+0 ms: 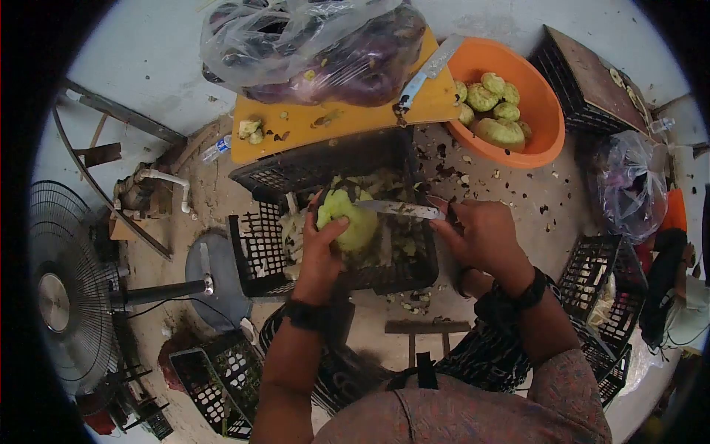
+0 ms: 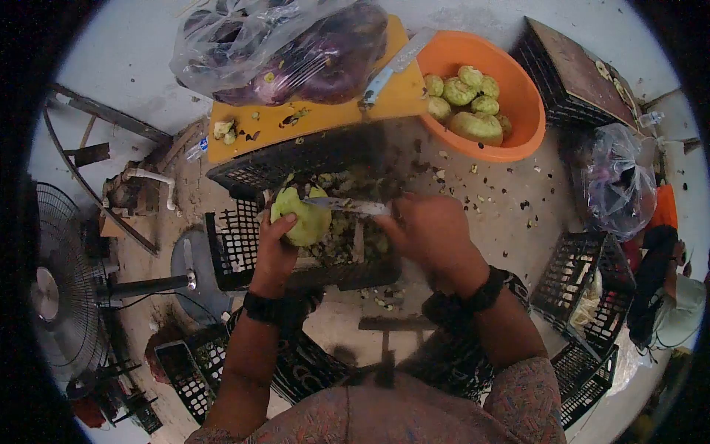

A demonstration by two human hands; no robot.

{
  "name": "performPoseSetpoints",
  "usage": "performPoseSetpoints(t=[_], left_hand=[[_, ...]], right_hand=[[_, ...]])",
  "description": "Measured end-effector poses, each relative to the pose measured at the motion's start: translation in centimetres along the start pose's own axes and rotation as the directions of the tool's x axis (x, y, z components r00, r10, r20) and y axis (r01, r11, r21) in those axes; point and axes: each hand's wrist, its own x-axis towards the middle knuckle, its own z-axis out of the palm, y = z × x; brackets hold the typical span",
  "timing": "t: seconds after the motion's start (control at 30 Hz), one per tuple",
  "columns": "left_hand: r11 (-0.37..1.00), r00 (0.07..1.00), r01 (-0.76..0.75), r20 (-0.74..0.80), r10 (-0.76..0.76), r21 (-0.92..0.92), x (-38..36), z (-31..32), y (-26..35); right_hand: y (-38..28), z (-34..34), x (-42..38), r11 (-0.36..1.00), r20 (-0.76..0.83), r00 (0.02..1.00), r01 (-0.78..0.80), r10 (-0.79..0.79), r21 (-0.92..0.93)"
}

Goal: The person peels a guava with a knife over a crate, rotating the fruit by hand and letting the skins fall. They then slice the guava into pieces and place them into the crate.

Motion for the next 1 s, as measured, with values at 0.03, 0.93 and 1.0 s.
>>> performPoseSetpoints(t=[0.03,0.93,1.0], left_hand=[[0.999,1.0,-0.013,0.017,0.012,0.03,0.0,0.0,-0.1],[0.996,0.999,0.045,-0.007,-0.045,0.072,-0.3,1.0,-0.3],[0.994,0.994,0.105,0.024,-0.106,0.03,-0.7,1.1,-0.7]], right_hand=[[0.0,-0.1,0.0,1.0,0.0,1.0,-0.002,0.002,0.0],[-0.7,0.8,-0.6,0.999,0.054,0.998,-0.046,0.045,0.02],[-1.5,0.5,-0.5,0.998,0.088,0.995,-0.055,0.051,0.041]])
